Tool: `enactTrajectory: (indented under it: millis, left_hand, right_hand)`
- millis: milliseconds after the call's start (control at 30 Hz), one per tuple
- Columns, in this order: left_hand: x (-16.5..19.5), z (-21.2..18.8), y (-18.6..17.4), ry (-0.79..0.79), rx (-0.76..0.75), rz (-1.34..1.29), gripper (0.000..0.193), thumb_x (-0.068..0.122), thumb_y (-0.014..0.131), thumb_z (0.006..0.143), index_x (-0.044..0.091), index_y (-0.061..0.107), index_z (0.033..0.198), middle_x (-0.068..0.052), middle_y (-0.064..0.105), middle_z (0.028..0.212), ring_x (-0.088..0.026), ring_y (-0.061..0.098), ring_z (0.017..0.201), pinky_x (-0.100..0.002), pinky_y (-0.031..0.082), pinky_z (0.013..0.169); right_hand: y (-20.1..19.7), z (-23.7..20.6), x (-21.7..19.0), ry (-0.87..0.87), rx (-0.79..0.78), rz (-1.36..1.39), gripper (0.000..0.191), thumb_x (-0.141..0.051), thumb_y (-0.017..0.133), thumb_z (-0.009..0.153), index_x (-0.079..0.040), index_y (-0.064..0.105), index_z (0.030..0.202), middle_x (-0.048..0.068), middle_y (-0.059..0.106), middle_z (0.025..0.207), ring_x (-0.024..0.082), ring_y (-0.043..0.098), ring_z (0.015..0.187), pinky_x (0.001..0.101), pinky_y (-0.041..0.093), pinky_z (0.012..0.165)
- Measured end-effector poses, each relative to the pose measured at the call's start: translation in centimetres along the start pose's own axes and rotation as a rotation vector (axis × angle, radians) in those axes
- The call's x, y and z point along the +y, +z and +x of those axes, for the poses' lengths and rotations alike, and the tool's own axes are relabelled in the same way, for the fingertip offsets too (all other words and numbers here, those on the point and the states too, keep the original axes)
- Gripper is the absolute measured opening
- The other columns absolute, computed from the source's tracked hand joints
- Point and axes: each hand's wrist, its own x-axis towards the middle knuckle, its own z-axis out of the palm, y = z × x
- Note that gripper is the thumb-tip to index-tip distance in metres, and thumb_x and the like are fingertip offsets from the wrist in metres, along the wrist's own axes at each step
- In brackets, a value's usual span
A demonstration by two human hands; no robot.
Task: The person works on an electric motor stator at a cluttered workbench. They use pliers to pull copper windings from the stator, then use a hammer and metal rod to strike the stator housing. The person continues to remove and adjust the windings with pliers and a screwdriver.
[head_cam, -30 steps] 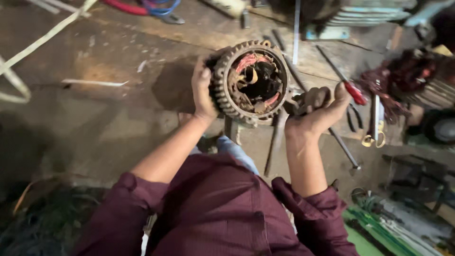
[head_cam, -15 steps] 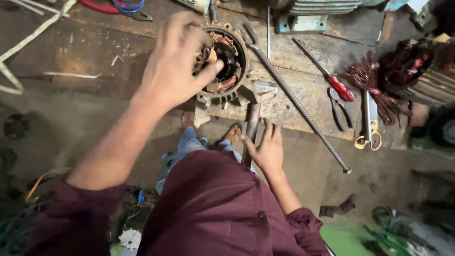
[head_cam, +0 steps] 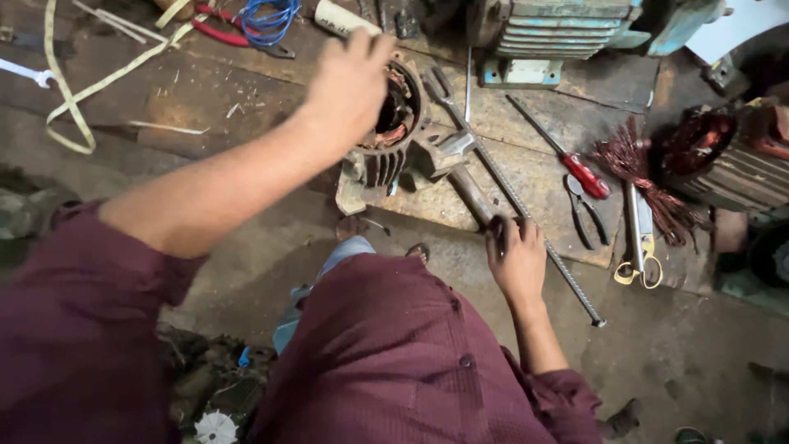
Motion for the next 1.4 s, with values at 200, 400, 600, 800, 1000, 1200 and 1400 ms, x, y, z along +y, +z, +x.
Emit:
enactTrajectory:
  millis: [200, 400, 600, 800, 1000, 1200, 1400]
  left_hand:
    - [-3.8, -2.9, 2.4, -0.128, 0.259, -0.804, 0.025, 0.023, 0.068, 0.1, 0.001, 0.076, 0.09, -0.015, 0.059, 0.116, -0.032, 0.053, 0.111, -0.043, 0.049, 0.089]
    - [-6.6, -5.9, -1.1, -0.429, 0.513, -1.633, 0.024, 0.021, 0.062, 0.105, 0.0, 0.074, 0.106, -0.012, 0.06, 0.107, -0.025, 0.059, 0.103, -0.039, 0.047, 0.091]
    - [-20.9, -13.3, 1.7, -0.694, 0.75, -1.392, 0.034, 0.03, 0.071, 0.098, -0.002, 0.07, 0.11, -0.016, 0.063, 0.1, -0.031, 0.062, 0.094, -0.045, 0.05, 0.083]
    - [-24.3, -14.3, 10.4, -0.661, 0.128, -1.001, 0.052, 0.039, 0.081, 0.09, -0.004, 0.065, 0.114, -0.02, 0.066, 0.094, -0.038, 0.066, 0.085, -0.05, 0.052, 0.074]
    - [-20.1, -16.8, 9.9, -0.612, -0.142, -0.613, 0.053, 0.035, 0.085, 0.09, -0.006, 0.066, 0.118, -0.026, 0.067, 0.104, -0.043, 0.064, 0.091, -0.052, 0.052, 0.077]
    - [-12.4, -9.2, 2.9, -0.05, 0.23, -0.958, 0.032, 0.033, 0.079, 0.098, 0.01, 0.077, 0.12, -0.014, 0.055, 0.144, -0.037, 0.048, 0.133, -0.051, 0.045, 0.113]
    - [-9.1, -2.7, 2.2, 0.268, 0.161, -0.955, 0.029, 0.039, 0.078, 0.083, 0.013, 0.08, 0.095, -0.023, 0.037, 0.157, -0.044, 0.03, 0.141, -0.059, 0.036, 0.11]
  right_hand:
    - [-0.5, -5.0, 0.0, 0.156, 0.054, 0.084, 0.032, -0.022, 0.074, 0.091, -0.008, 0.069, 0.119, 0.017, 0.063, 0.123, 0.04, 0.057, 0.111, 0.0484, 0.047, 0.097]
    - [-1.1, -9.1, -1.1, 0.453, 0.01, 0.006, 0.04, -0.027, 0.075, 0.09, -0.009, 0.07, 0.124, 0.018, 0.061, 0.124, 0.042, 0.055, 0.114, 0.0493, 0.046, 0.097]
    - [-0.9, -7.4, -3.2, 0.483, 0.048, -0.035, 0.039, -0.03, 0.075, 0.095, -0.009, 0.068, 0.127, 0.019, 0.06, 0.126, 0.042, 0.055, 0.117, 0.0494, 0.046, 0.099]
    - [-1.0, -6.0, -6.4, 0.515, 0.069, 0.001, 0.035, -0.027, 0.074, 0.095, -0.011, 0.071, 0.126, 0.017, 0.061, 0.126, 0.04, 0.055, 0.118, 0.0486, 0.046, 0.101]
    - [-1.7, -6.9, -9.3, 0.584, -0.042, -0.044, 0.032, -0.025, 0.075, 0.093, -0.011, 0.072, 0.121, 0.015, 0.063, 0.125, 0.038, 0.056, 0.117, 0.048, 0.046, 0.1]
    - [-1.1, -5.1, -11.4, 0.573, -0.04, -0.053, 0.032, -0.022, 0.077, 0.091, -0.01, 0.071, 0.121, 0.015, 0.063, 0.125, 0.038, 0.056, 0.117, 0.0476, 0.046, 0.1]
    - [-0.5, -4.8, -13.7, 0.571, -0.003, -0.028, 0.032, -0.02, 0.077, 0.091, -0.01, 0.071, 0.121, 0.015, 0.063, 0.125, 0.038, 0.057, 0.118, 0.047, 0.046, 0.101]
